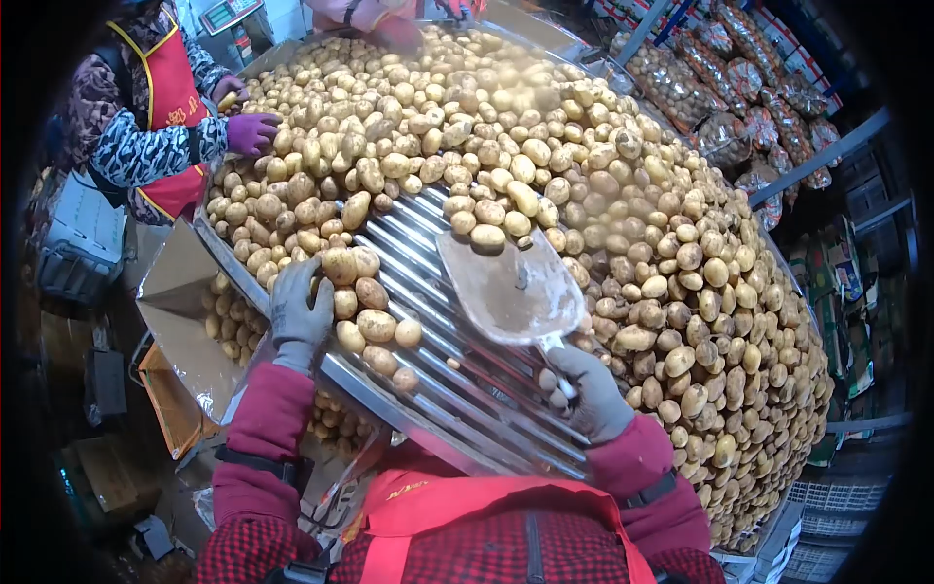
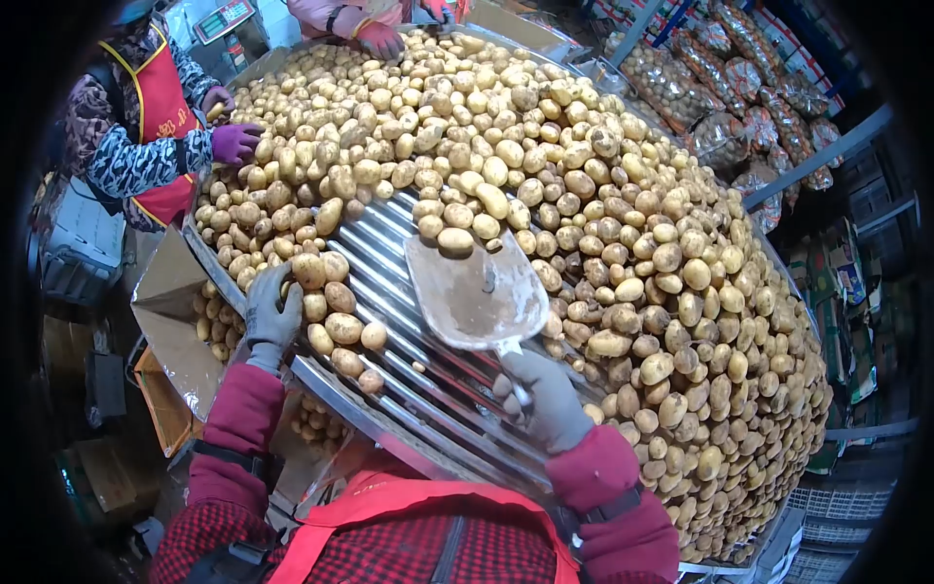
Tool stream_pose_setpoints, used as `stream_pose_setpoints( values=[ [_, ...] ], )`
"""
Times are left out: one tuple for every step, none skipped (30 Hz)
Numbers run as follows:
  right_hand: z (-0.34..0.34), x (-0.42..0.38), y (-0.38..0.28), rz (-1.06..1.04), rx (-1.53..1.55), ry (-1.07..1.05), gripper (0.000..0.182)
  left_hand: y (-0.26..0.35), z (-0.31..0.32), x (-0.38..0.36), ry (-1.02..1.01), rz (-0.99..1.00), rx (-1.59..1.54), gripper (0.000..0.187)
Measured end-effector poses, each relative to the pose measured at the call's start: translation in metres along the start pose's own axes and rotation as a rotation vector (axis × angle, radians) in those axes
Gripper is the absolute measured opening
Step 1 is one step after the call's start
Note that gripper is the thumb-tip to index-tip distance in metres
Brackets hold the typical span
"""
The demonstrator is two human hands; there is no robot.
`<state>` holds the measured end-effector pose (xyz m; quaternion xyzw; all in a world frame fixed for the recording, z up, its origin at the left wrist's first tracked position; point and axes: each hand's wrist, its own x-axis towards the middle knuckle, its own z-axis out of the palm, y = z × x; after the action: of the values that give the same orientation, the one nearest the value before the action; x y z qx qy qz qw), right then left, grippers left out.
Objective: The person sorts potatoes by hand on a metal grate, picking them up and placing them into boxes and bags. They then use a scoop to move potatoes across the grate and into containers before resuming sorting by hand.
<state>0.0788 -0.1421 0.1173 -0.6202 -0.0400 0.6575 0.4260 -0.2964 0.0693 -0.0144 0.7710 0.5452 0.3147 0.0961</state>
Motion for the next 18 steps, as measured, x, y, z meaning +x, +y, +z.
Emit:
stream_pose_setpoints(
  values=[
    [0.002,0.016,-0.005,-0.022,-0.011,-0.017,0.018,0.003,-0.001,-0.001,0.008,0.007,0.012,0.040],
    [0.009,0.029,-0.014,-0.030,-0.006,0.001,0.017,0.005,-0.002,-0.001,0.016,0.011,0.027,0.040],
    [0.018,0.040,-0.025,-0.029,0.000,-0.011,0.016,0.006,-0.002,-0.001,0.017,0.003,0.034,0.041],
    [0.028,0.052,-0.035,-0.024,0.009,-0.023,0.015,0.007,-0.003,-0.003,0.018,-0.006,0.042,0.041],
    [0.037,0.066,-0.046,-0.052,0.002,-0.028,0.015,0.010,-0.006,-0.001,0.009,-0.009,0.026,0.041],
    [0.045,0.081,-0.059,-0.081,-0.004,-0.033,0.014,0.010,-0.006,0.000,0.000,-0.010,0.010,0.041],
    [0.054,0.095,-0.071,-0.094,-0.049,0.001,0.014,0.007,-0.003,-0.001,0.021,-0.006,0.026,0.041],
    [0.064,0.111,-0.084,-0.108,-0.095,0.031,0.014,0.007,-0.003,-0.003,0.020,-0.014,0.035,0.041],
    [0.067,0.130,-0.095,-0.121,-0.096,-0.013,0.014,0.010,-0.005,-0.002,0.011,-0.013,0.030,0.042],
    [0.070,0.149,-0.108,-0.139,-0.099,-0.058,0.014,0.012,-0.006,0.001,0.007,-0.010,0.024,0.042],
    [0.082,0.158,-0.120,-0.153,-0.097,-0.041,0.014,0.012,-0.007,0.001,0.011,0.005,0.034,0.043],
    [0.088,0.173,-0.128,-0.176,-0.076,-0.066,0.015,0.012,-0.007,0.003,0.018,-0.002,0.041,0.043],
    [0.093,0.186,-0.133,-0.203,-0.134,-0.071,0.015,0.013,-0.008,0.004,0.009,-0.006,0.028,0.044],
    [0.094,0.198,-0.134,-0.225,-0.191,-0.075,0.015,0.013,-0.009,0.004,-0.006,-0.013,0.016,0.044],
    [0.090,0.214,-0.129,-0.255,-0.197,-0.103,0.015,0.014,-0.009,0.004,-0.009,-0.018,0.024,0.045],
    [0.082,0.225,-0.125,-0.243,-0.124,-0.108,0.017,0.014,-0.010,0.003,-0.009,-0.033,0.032,0.045],
    [0.081,0.232,-0.123,-0.255,-0.133,-0.141,0.019,0.015,-0.011,0.003,-0.011,-0.035,0.027,0.046],
    [0.080,0.239,-0.121,-0.269,-0.140,-0.177,0.020,0.016,-0.011,0.003,-0.010,-0.035,0.026,0.046]
  ],
)
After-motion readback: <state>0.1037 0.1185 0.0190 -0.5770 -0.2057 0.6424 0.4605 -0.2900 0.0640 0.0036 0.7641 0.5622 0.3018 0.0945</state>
